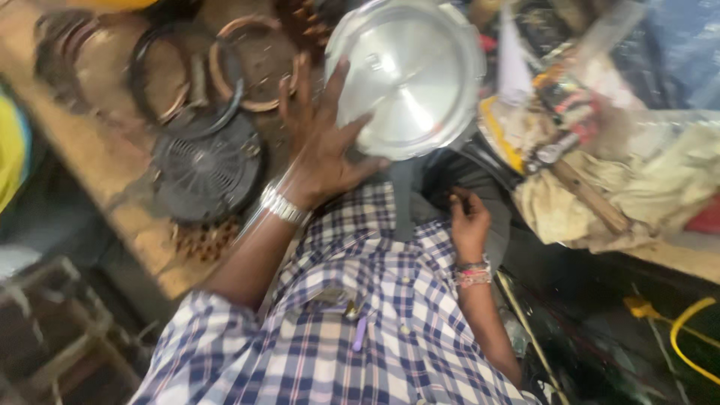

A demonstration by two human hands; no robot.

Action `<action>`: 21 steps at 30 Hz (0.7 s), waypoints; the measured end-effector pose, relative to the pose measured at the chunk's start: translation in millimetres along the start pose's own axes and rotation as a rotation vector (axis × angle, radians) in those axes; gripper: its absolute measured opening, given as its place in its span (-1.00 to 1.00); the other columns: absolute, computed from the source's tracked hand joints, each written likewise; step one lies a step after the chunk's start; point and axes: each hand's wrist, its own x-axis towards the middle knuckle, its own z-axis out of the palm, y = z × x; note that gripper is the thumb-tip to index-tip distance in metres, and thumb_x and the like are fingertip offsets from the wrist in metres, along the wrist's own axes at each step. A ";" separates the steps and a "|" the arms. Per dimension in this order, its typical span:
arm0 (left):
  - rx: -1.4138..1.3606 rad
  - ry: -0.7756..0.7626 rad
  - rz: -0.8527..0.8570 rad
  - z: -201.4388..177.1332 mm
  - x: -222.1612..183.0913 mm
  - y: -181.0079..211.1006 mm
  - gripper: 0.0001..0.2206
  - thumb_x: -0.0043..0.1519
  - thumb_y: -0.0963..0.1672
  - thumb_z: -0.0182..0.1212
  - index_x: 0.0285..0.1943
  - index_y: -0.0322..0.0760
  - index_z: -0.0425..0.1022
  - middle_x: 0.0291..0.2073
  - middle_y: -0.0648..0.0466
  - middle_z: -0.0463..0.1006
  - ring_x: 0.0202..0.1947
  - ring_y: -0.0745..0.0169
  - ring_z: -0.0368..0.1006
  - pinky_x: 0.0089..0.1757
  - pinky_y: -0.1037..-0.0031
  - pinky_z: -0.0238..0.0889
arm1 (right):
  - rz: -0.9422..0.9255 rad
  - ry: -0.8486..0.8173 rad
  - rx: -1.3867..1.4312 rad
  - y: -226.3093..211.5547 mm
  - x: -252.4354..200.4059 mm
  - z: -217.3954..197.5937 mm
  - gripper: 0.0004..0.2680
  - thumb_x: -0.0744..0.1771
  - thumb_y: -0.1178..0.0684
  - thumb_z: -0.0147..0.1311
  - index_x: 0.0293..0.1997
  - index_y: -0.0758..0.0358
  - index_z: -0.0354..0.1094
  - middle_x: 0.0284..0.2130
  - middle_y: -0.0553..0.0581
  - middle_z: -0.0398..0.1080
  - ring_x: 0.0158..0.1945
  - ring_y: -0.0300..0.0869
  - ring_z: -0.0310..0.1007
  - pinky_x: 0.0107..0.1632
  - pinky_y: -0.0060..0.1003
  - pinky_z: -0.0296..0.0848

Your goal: The person inspects a pressure cooker, repeatedly opening and closing the lid and wiping the rim. They then pick up a motor stator and use a screwdriver to adjust the copper windings.

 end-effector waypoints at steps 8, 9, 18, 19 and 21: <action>-0.261 0.687 -0.192 -35.1 1.9 -47.6 -0.11 0.45 0.13 0.32 0.68 -0.14 -0.35 0.58 -0.05 -0.24 0.63 -0.14 -0.25 0.49 0.02 -0.23 | -0.047 0.020 -0.078 -1.2 2.2 -1.6 -0.88 0.39 0.22 0.10 -0.01 0.38 0.48 -0.20 0.10 0.56 -0.16 -0.32 0.49 -0.07 -0.42 0.44; -0.323 0.732 -0.094 -37.8 -0.5 -43.7 -0.08 0.45 0.10 0.39 0.67 -0.10 -0.39 0.58 -0.02 -0.24 0.63 -0.11 -0.27 0.48 0.03 -0.22 | -0.033 0.028 -0.092 -2.0 4.1 -4.7 -0.88 0.39 0.21 0.10 -0.01 0.37 0.48 -0.22 0.09 0.56 -0.17 -0.33 0.50 -0.08 -0.43 0.45; -0.307 0.255 0.103 -0.3 -28.0 8.2 -0.65 0.37 -0.11 0.28 0.29 -0.20 0.32 -0.03 -0.05 0.58 -0.09 0.03 0.50 -0.08 0.25 0.39 | 0.065 0.025 0.026 -2.8 0.0 0.6 -0.87 0.39 0.19 0.09 0.01 0.36 0.47 -0.23 0.10 0.58 -0.19 -0.31 0.51 -0.12 -0.44 0.47; -0.379 0.165 -0.016 2.8 -34.5 17.6 -0.75 0.35 -0.11 0.30 0.16 -0.17 0.43 -0.17 0.01 0.62 -0.27 0.13 0.52 -0.21 0.34 0.40 | 0.069 0.029 0.118 -7.0 -2.4 -3.3 -0.87 0.40 0.18 0.08 0.04 0.35 0.45 -0.20 0.10 0.58 -0.15 -0.30 0.53 -0.08 -0.43 0.49; -0.494 0.007 -0.135 2.7 -41.7 29.2 -0.86 0.32 -0.09 0.32 -0.02 -0.16 0.56 -0.33 0.06 0.66 -0.46 0.26 0.55 -0.37 0.45 0.41 | 0.221 0.134 0.338 -23.3 0.3 -12.5 -0.84 0.39 0.17 0.08 0.08 0.33 0.41 -0.18 0.12 0.57 -0.18 -0.23 0.54 -0.14 -0.37 0.50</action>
